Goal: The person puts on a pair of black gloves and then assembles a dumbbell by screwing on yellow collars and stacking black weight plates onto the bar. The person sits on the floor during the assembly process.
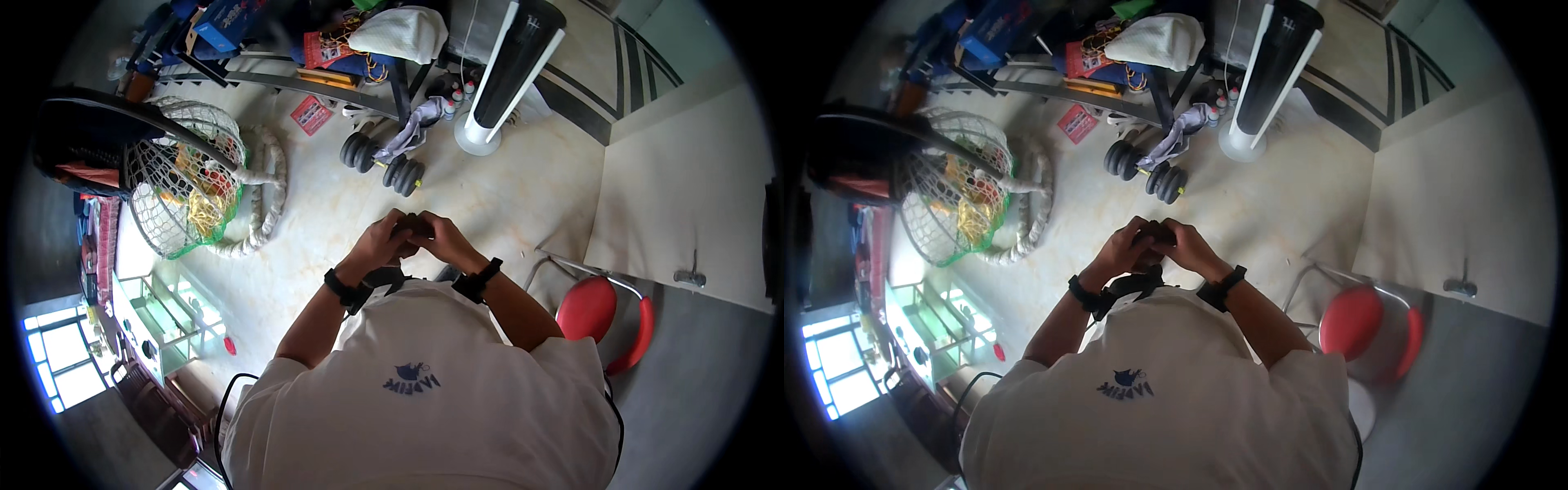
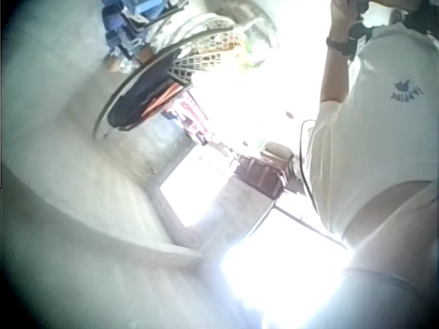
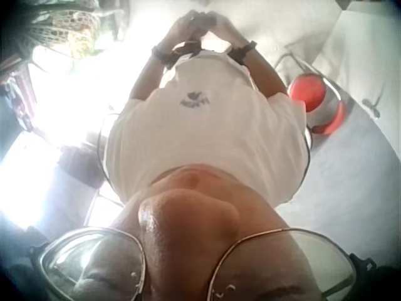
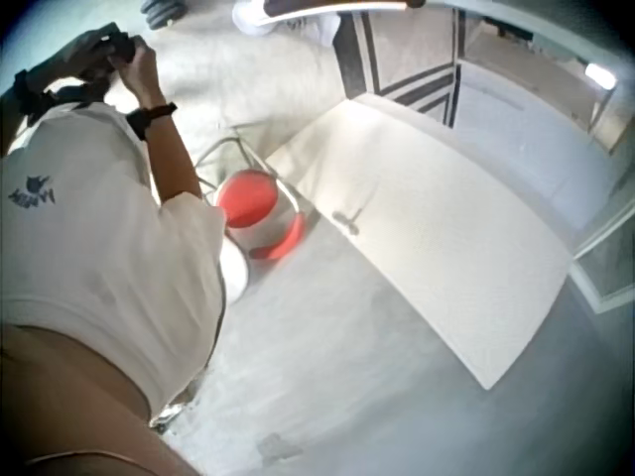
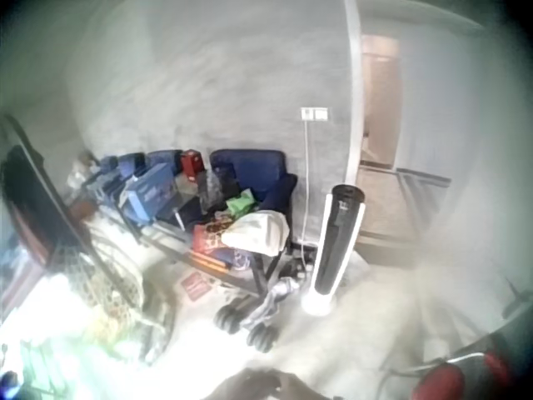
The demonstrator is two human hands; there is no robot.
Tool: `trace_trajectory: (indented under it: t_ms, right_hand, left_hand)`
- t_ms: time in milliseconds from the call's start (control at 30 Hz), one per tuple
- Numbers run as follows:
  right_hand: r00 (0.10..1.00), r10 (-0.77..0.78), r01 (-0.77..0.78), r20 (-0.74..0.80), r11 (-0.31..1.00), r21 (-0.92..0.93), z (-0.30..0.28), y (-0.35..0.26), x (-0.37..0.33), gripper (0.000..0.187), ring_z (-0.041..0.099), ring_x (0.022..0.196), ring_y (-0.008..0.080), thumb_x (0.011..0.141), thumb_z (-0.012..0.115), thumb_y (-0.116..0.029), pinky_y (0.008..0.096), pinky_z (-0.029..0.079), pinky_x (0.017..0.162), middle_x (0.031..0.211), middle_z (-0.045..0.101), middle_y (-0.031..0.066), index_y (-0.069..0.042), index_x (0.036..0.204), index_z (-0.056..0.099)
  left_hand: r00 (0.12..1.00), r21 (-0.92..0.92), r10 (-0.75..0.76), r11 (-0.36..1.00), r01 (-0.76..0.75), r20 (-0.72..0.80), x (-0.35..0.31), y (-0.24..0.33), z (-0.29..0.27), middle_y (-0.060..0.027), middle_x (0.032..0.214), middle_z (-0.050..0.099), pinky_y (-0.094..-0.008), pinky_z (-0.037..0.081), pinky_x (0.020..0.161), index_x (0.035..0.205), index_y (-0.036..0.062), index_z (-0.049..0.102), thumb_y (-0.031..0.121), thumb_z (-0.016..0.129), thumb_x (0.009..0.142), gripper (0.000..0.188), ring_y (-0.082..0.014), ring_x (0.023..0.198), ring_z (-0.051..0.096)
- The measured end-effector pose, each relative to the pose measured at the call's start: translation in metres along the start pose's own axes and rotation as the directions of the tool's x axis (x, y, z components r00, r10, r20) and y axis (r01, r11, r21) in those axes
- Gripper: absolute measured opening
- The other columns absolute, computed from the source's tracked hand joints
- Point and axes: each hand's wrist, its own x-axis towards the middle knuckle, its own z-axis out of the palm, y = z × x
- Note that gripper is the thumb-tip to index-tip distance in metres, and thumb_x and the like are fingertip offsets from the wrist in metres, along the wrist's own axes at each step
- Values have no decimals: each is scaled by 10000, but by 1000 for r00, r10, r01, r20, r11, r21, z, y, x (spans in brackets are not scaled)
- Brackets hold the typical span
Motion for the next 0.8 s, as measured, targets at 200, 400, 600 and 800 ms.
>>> trace_trajectory:
  t_ms: [200, 400, 600, 800]
  right_hand:
    - [1000, -3, 2, -15, 1000, -16, 18, -5, 84, 285, 677, 876, 230, 853, 745, -154, 351, 519, 791, 950, 711, 150, 27, 1041, 631]
    - [994, 59, -64, -90, 996, -56, 29, -36, 163, 308, 650, 853, 208, 864, 751, -187, 342, 508, 779, 935, 699, 145, 29, 1044, 626]
    - [935, 66, -50, -347, 997, 55, 12, -39, 215, 324, 612, 791, 177, 888, 729, -244, 323, 498, 729, 884, 669, 116, 18, 1033, 603]
    - [947, 108, -151, -302, 981, -121, -32, -20, 270, 336, 610, 773, 160, 880, 734, -289, 324, 489, 697, 828, 658, 91, 13, 960, 609]
  left_hand:
    - [953, 65, 282, 959, -276, -109, 30, -37, -69, -91, 1056, 692, -328, 534, 853, 1202, 22, 548, 109, 728, 880, 379, -146, 958, 661]
    - [996, -252, 42, 968, -22, 77, 75, -80, -148, -57, 990, 687, -309, 528, 831, 1139, -2, 626, 85, 727, 869, 301, -133, 914, 644]
    - [988, -440, 101, 897, -38, 121, 139, -70, -199, -49, 939, 674, -303, 533, 752, 1112, -6, 614, 72, 695, 895, 244, -133, 839, 645]
    - [996, -460, 85, 886, -57, 39, 195, -64, -209, -70, 915, 692, -284, 529, 680, 1111, -11, 617, 98, 701, 899, 253, -132, 791, 658]
